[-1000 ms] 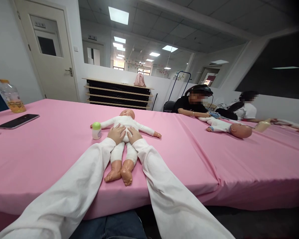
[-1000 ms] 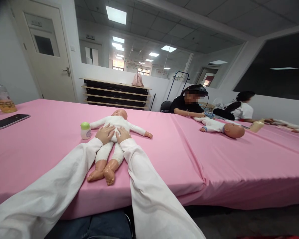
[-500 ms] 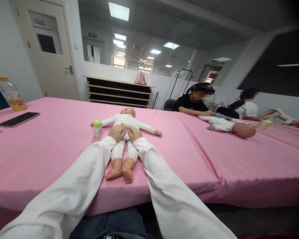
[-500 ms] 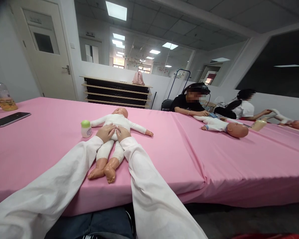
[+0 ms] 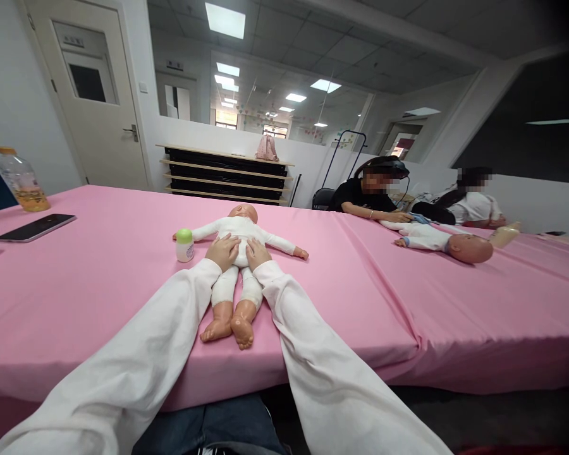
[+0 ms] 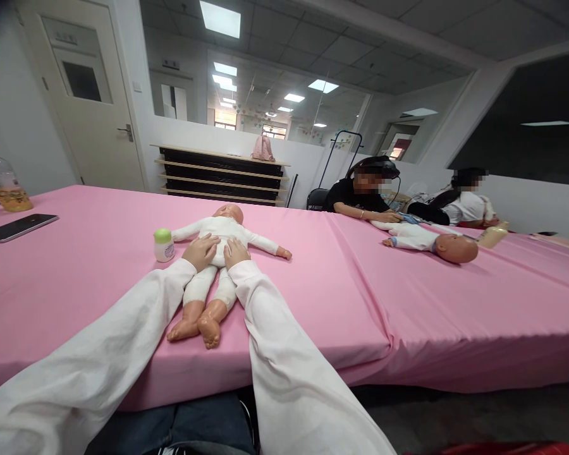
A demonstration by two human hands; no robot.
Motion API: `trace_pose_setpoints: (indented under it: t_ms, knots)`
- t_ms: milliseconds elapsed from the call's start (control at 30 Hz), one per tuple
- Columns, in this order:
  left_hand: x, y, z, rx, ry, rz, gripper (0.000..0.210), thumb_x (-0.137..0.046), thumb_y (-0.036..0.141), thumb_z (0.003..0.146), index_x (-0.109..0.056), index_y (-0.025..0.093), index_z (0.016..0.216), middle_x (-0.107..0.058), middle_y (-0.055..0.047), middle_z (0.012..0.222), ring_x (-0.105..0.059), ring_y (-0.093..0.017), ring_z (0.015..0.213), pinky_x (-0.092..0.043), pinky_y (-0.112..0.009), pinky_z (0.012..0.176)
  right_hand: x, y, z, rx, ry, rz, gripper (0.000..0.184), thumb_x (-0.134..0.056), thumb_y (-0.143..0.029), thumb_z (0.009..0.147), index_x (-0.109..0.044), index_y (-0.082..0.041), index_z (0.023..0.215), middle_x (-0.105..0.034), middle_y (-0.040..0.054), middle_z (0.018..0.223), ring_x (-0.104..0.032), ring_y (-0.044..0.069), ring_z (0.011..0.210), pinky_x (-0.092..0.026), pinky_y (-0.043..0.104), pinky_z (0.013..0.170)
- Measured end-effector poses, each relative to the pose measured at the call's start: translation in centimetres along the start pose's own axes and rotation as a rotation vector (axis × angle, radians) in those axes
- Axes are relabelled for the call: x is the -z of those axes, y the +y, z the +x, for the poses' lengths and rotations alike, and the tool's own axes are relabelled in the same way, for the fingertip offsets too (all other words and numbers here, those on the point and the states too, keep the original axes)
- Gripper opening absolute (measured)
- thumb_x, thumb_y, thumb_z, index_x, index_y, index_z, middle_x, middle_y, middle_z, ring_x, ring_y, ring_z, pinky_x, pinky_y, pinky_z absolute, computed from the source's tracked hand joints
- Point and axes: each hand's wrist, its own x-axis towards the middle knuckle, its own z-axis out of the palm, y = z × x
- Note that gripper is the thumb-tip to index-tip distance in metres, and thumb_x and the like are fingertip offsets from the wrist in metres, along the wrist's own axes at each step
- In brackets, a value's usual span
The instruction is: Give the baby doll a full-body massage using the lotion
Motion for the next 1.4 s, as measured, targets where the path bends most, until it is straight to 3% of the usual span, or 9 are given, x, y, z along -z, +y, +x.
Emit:
trace_pose_setpoints:
  t_ms: [367, 500, 600, 767, 867, 967, 1167, 1300, 1400]
  knots:
    - [0.9, 0.6, -0.1, 0.025, -0.030, 0.007, 0.036, -0.037, 0.021, 0.086, -0.062, 0.018, 0.112, -0.059, -0.005, 0.122, -0.043, -0.022, 0.123, -0.031, -0.039, 0.103, 0.5, -0.6, -0.6, -0.006, -0.034, -0.028, 0.037, -0.040, -0.022, 0.089, -0.052, -0.013, 0.123, -0.044, 0.0119, 0.136, -0.036, 0.023, 0.130, -0.028, 0.040, 0.108]
    - [3.0, 0.4, 2.7, 0.132, -0.141, 0.023, 0.038, -0.035, 0.033, 0.088, -0.070, 0.019, 0.091, -0.070, -0.006, 0.094, -0.061, -0.021, 0.097, -0.043, -0.030, 0.087, 2.1, -1.3, 0.2, 0.037, -0.041, -0.010, 0.032, -0.044, -0.021, 0.085, -0.059, -0.017, 0.114, -0.058, 0.0080, 0.122, -0.051, 0.021, 0.116, -0.037, 0.036, 0.102]
    - [3.7, 0.7, 6.4, 0.155, -0.102, 0.021, 0.037, -0.035, 0.034, 0.089, -0.069, 0.021, 0.091, -0.070, -0.005, 0.089, -0.063, -0.020, 0.090, -0.045, -0.028, 0.079, 3.2, -1.5, 2.7, 0.074, 0.011, 0.017, 0.029, -0.043, -0.017, 0.083, -0.063, -0.018, 0.105, -0.064, 0.0055, 0.112, -0.057, 0.019, 0.106, -0.042, 0.034, 0.097]
    - [0.5, 0.9, 10.1, -0.109, 0.065, 0.005, 0.035, -0.035, 0.026, 0.089, -0.062, 0.020, 0.111, -0.061, -0.006, 0.115, -0.051, -0.020, 0.113, -0.038, -0.034, 0.097, 2.5, -0.1, 7.4, 0.241, 0.052, 0.026, 0.044, -0.039, -0.014, 0.083, -0.047, -0.013, 0.127, -0.052, 0.0097, 0.129, -0.046, 0.020, 0.121, -0.035, 0.035, 0.103]
    - [-2.2, -0.3, 9.5, -0.198, -0.051, 0.050, 0.039, -0.034, 0.027, 0.090, -0.053, 0.018, 0.123, -0.052, -0.008, 0.128, -0.042, -0.021, 0.122, -0.030, -0.040, 0.104, 0.7, 1.7, 8.2, 0.231, -0.082, -0.024, 0.054, -0.041, -0.019, 0.084, -0.034, -0.010, 0.137, -0.032, 0.0123, 0.144, -0.027, 0.022, 0.134, -0.022, 0.038, 0.111]
    - [-3.5, -1.5, 8.5, -0.191, -0.173, 0.086, 0.042, -0.030, 0.032, 0.092, -0.043, 0.026, 0.132, -0.041, -0.004, 0.139, -0.030, -0.023, 0.131, -0.025, -0.050, 0.105, -0.4, 3.3, 8.0, 0.211, -0.220, -0.025, 0.062, -0.041, -0.026, 0.085, -0.021, -0.013, 0.142, -0.016, 0.0096, 0.149, -0.012, 0.021, 0.138, -0.017, 0.044, 0.112]
    - [-3.1, -1.9, 8.6, -0.004, -0.188, 0.093, 0.044, -0.025, 0.039, 0.092, -0.038, 0.032, 0.134, -0.031, 0.001, 0.145, -0.018, -0.024, 0.136, -0.014, -0.057, 0.107, 0.3, 4.9, 6.9, 0.122, -0.283, -0.065, 0.059, -0.030, -0.042, 0.090, -0.014, -0.022, 0.143, -0.012, 0.0039, 0.151, -0.010, 0.020, 0.139, -0.012, 0.051, 0.110]
    - [-2.2, -3.6, 7.9, 0.243, -0.117, 0.045, 0.045, -0.019, 0.038, 0.093, -0.037, 0.033, 0.134, -0.033, 0.000, 0.144, -0.028, -0.024, 0.132, -0.020, -0.057, 0.104, 1.0, 6.3, 5.4, 0.066, -0.235, -0.164, 0.051, -0.024, -0.032, 0.093, -0.023, -0.020, 0.142, -0.017, 0.0039, 0.150, -0.017, 0.016, 0.137, -0.017, 0.041, 0.111]
    - [-1.7, -6.0, 6.3, 0.349, -0.107, 0.077, 0.047, -0.018, 0.035, 0.093, -0.038, 0.023, 0.134, -0.045, -0.007, 0.136, -0.039, -0.023, 0.126, -0.026, -0.050, 0.104, 1.5, 7.3, 4.5, 0.062, -0.155, -0.284, 0.048, -0.025, -0.030, 0.093, -0.030, -0.020, 0.140, -0.026, 0.0054, 0.147, -0.025, 0.017, 0.135, -0.018, 0.039, 0.110]
